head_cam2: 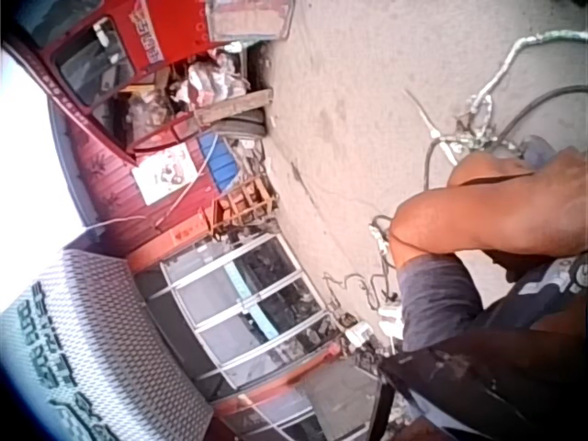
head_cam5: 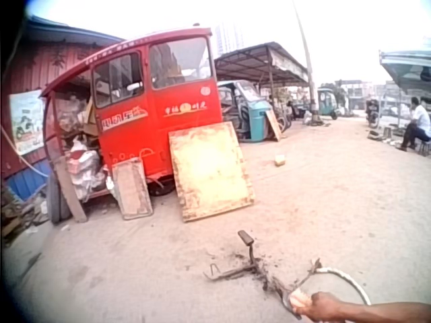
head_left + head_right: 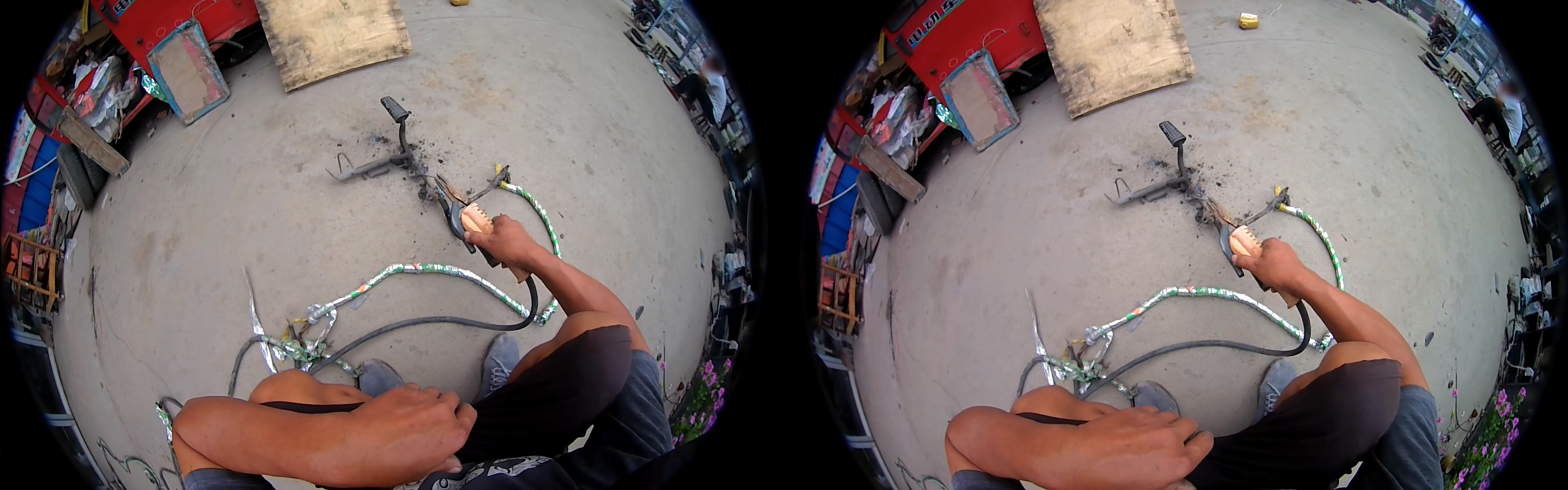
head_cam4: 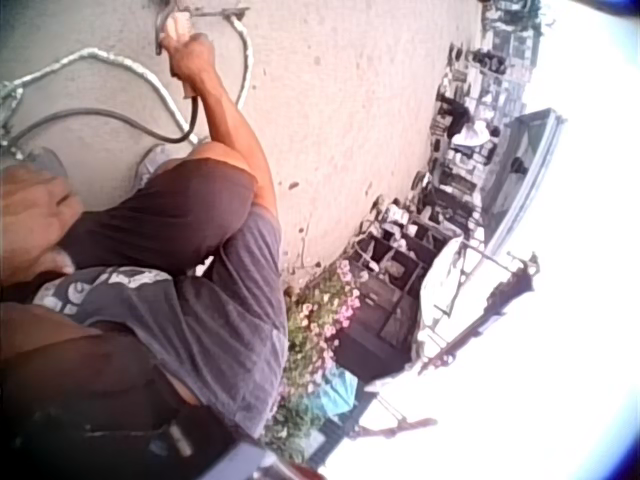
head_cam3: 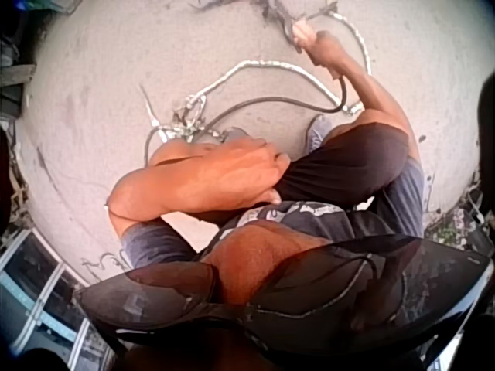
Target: The person sits on the ground and uses a welding torch to join parts of a metal frame. They repeatedly position the torch, create welds, and use pliers to adjust the frame during the process.
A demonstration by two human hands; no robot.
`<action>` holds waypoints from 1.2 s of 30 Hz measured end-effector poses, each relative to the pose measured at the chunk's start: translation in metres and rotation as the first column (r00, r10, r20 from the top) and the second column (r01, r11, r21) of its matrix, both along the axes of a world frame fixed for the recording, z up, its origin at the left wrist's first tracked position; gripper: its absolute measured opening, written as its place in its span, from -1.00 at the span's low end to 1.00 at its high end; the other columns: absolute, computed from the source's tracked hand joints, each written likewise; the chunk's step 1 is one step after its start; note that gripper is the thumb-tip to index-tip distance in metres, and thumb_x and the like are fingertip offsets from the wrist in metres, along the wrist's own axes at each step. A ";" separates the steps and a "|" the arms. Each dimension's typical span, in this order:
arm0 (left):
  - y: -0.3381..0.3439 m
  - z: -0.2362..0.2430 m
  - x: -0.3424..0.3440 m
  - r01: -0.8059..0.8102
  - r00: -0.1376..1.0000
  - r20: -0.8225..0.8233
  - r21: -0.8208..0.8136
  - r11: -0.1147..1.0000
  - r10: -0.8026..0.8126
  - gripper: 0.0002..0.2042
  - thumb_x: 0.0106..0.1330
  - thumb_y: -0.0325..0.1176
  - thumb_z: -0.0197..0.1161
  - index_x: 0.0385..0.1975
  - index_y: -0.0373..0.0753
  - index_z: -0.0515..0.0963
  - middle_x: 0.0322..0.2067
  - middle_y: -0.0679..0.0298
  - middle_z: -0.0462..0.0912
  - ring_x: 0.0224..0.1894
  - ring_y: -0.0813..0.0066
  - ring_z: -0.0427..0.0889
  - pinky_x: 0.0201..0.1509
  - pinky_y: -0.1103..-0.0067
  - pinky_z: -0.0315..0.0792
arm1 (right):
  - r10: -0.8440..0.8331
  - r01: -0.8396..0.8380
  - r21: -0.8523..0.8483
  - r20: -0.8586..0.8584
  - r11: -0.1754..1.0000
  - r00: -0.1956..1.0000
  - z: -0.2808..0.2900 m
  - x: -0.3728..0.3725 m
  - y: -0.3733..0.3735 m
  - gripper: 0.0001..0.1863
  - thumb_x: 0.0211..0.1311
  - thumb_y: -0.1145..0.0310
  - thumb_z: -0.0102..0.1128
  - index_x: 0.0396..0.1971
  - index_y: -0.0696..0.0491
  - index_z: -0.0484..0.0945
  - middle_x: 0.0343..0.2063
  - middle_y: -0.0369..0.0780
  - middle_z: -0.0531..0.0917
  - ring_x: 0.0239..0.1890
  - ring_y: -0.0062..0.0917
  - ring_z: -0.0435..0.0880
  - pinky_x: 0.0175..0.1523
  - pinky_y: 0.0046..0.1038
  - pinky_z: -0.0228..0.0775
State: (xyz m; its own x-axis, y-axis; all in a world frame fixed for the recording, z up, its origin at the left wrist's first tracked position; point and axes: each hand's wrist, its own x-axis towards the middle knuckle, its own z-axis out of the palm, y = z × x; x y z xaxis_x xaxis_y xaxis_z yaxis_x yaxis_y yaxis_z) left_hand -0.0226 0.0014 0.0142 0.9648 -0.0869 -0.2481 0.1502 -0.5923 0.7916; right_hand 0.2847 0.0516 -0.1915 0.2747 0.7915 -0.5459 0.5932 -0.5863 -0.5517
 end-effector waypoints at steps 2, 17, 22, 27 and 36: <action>-0.007 -0.017 0.001 -0.029 1.000 0.005 -0.025 0.999 0.029 -0.61 0.22 -0.21 0.42 -0.24 -0.47 0.52 -0.32 -0.07 0.62 -0.23 -0.09 0.67 -0.15 0.19 0.53 | -0.025 0.023 0.045 0.036 0.999 0.999 -0.005 0.000 -0.001 -0.32 0.16 -0.18 0.42 -0.41 0.30 0.60 -0.60 -0.06 0.68 -0.62 -0.37 0.70 -0.53 -0.29 0.54; -0.005 -0.022 -0.002 -0.029 0.998 0.053 -0.110 0.993 0.035 -0.65 0.22 -0.20 0.42 -0.27 -0.40 0.56 -0.33 -0.04 0.63 -0.23 -0.08 0.67 -0.15 0.17 0.53 | -0.049 0.048 0.014 0.033 0.999 0.998 0.001 -0.003 -0.005 -0.35 0.20 -0.15 0.40 -0.46 0.29 0.61 -0.62 -0.10 0.66 -0.64 -0.40 0.69 -0.56 -0.33 0.52; -0.006 -0.021 -0.001 -0.046 0.998 0.037 -0.114 0.992 0.050 -0.64 0.21 -0.20 0.43 -0.25 -0.40 0.55 -0.33 -0.05 0.63 -0.23 -0.08 0.67 -0.15 0.17 0.53 | -0.025 0.024 0.014 0.008 1.000 1.000 0.000 0.000 -0.004 -0.37 0.20 -0.15 0.40 -0.46 0.27 0.61 -0.63 -0.11 0.66 -0.65 -0.41 0.67 -0.56 -0.34 0.51; -0.007 -0.023 -0.002 -0.044 0.998 0.043 -0.113 0.993 0.049 -0.63 0.20 -0.21 0.43 -0.24 -0.41 0.54 -0.32 -0.07 0.63 -0.22 -0.09 0.68 -0.15 0.16 0.53 | -0.047 0.046 0.031 0.018 0.998 0.999 -0.002 0.000 -0.003 -0.37 0.18 -0.17 0.41 -0.47 0.24 0.60 -0.61 -0.10 0.66 -0.63 -0.43 0.67 -0.57 -0.33 0.51; -0.004 -0.019 0.000 -0.005 1.000 0.007 -0.080 0.997 0.005 -0.58 0.26 -0.19 0.40 -0.17 -0.49 0.53 -0.32 -0.09 0.63 -0.23 -0.09 0.69 -0.13 0.20 0.55 | -0.017 0.017 0.003 -0.002 1.000 1.000 -0.008 0.005 -0.002 -0.30 0.16 -0.20 0.43 -0.40 0.31 0.58 -0.59 -0.06 0.66 -0.64 -0.38 0.69 -0.57 -0.32 0.52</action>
